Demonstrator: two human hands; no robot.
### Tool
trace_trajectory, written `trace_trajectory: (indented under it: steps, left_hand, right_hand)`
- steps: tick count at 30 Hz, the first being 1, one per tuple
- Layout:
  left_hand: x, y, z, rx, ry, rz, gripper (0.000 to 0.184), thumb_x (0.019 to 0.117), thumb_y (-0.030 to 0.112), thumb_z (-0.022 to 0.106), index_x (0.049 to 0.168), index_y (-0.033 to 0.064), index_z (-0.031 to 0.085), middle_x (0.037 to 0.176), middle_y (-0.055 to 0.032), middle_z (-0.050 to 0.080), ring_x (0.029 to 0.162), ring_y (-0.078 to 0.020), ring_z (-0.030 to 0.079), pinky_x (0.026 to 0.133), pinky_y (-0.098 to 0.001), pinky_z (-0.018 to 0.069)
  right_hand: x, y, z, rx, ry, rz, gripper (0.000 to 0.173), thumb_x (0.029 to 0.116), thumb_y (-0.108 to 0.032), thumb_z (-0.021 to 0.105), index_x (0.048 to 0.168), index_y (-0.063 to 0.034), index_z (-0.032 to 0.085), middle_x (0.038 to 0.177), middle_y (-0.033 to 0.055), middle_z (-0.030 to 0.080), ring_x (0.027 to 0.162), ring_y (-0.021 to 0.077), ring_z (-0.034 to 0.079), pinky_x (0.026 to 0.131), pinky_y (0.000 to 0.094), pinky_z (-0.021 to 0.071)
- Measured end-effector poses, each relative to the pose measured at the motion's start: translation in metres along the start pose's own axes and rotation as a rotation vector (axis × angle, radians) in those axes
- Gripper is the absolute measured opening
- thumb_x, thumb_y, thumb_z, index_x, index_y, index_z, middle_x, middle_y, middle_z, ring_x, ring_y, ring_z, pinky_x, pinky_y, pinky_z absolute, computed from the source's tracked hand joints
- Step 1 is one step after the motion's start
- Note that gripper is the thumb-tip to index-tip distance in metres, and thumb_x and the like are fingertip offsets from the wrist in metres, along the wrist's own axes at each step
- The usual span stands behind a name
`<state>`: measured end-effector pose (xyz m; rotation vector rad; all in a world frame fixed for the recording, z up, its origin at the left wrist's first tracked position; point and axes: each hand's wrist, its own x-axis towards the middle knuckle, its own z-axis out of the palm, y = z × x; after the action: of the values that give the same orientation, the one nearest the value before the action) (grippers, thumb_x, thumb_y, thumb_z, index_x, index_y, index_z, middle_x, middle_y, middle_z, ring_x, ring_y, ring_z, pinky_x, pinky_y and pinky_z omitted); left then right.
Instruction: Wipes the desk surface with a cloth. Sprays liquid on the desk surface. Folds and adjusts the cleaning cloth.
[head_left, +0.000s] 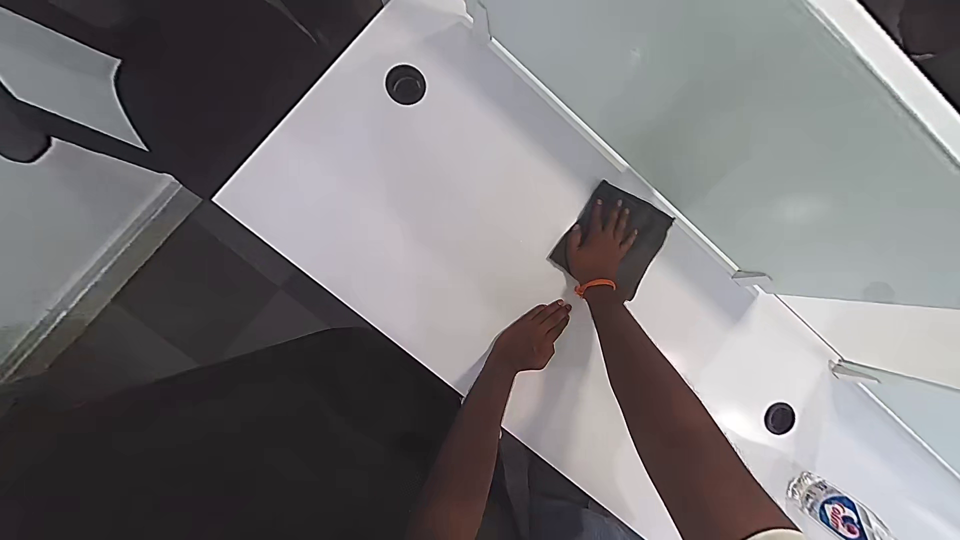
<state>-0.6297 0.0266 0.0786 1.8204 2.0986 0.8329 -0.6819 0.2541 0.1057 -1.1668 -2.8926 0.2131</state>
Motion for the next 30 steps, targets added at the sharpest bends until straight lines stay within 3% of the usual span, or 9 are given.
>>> trace_trajectory:
  steps: [3,6,10,13,19,22,26,30]
  left_hand:
    - [-0.001,0.003,-0.002,0.014,-0.050,-0.018,0.051,0.0956,0.013,0.041,0.144,-0.0009,0.053,0.157,-0.0142,0.047,0.150,-0.0266,0.039,0.120,-0.0432,0.0344]
    - [0.000,0.003,-0.005,0.035,-0.063,-0.024,0.052,0.0956,0.012,0.041,0.145,0.0002,0.053,0.157,-0.0124,0.047,0.151,-0.0251,0.036,0.122,-0.0430,0.0328]
    - [-0.002,0.003,-0.003,0.069,-0.057,-0.010,0.051,0.0953,0.012,0.042,0.143,-0.0002,0.055,0.158,-0.0133,0.045,0.152,-0.0264,0.034,0.123,-0.0446,0.0312]
    - [0.000,0.002,-0.003,0.073,-0.049,-0.003,0.052,0.0950,0.013,0.042,0.143,-0.0001,0.055,0.158,-0.0134,0.045,0.152,-0.0262,0.034,0.123,-0.0440,0.0312]
    - [-0.002,0.003,-0.002,0.068,-0.026,-0.006,0.051,0.0947,0.012,0.042,0.142,0.0000,0.056,0.157,-0.0136,0.047,0.151,-0.0267,0.036,0.121,-0.0440,0.0337]
    - [-0.001,0.002,-0.002,0.070,-0.038,-0.012,0.052,0.0949,0.014,0.042,0.144,0.0006,0.055,0.156,-0.0131,0.048,0.150,-0.0273,0.037,0.121,-0.0445,0.0345]
    - [-0.001,0.003,-0.003,0.084,-0.046,-0.035,0.054,0.0953,0.015,0.042,0.147,-0.0003,0.051,0.157,-0.0154,0.047,0.149,-0.0277,0.039,0.120,-0.0441,0.0350]
    - [0.001,0.004,-0.006,0.086,-0.053,-0.039,0.056,0.0961,0.014,0.043,0.150,-0.0015,0.045,0.158,-0.0186,0.044,0.148,-0.0281,0.040,0.120,-0.0437,0.0360]
  right_hand:
    - [-0.006,0.029,-0.003,0.051,-0.071,-0.222,0.068,0.0993,-0.058,0.035,0.161,-0.0296,0.033,0.171,0.0075,0.021,0.159,0.0313,0.012,0.122,0.0685,0.0087]
    - [-0.009,0.091,-0.021,0.039,-0.147,-0.390,0.068,0.0979,-0.059,0.037,0.160,-0.0317,0.036,0.171,0.0038,0.023,0.159,0.0293,0.016,0.123,0.0654,0.0113]
    - [-0.060,0.169,-0.028,0.026,-0.104,-0.274,0.070,0.0977,-0.060,0.034,0.160,-0.0297,0.035,0.171,0.0041,0.023,0.159,0.0293,0.015,0.123,0.0655,0.0128]
    - [-0.114,0.193,-0.027,0.014,-0.062,-0.120,0.070,0.0982,-0.059,0.032,0.161,-0.0272,0.034,0.171,0.0046,0.022,0.159,0.0289,0.014,0.123,0.0665,0.0113]
    - [-0.223,0.161,-0.014,-0.073,-0.008,0.179,0.072,0.1007,-0.059,0.027,0.161,-0.0200,0.036,0.169,0.0147,0.026,0.157,0.0366,0.021,0.123,0.0670,0.0115]
    - [-0.242,0.130,-0.007,-0.085,-0.010,0.264,0.074,0.1003,-0.060,0.026,0.161,-0.0181,0.034,0.168,0.0172,0.025,0.156,0.0384,0.020,0.122,0.0678,0.0112]
    - [-0.218,0.095,-0.002,-0.105,-0.013,0.355,0.077,0.0992,-0.060,0.028,0.162,-0.0163,0.032,0.168,0.0214,0.022,0.156,0.0439,0.018,0.120,0.0710,0.0117]
    - [-0.165,0.065,0.002,-0.097,-0.006,0.312,0.079,0.0972,-0.061,0.032,0.163,-0.0174,0.029,0.169,0.0204,0.020,0.157,0.0425,0.015,0.120,0.0719,0.0106]
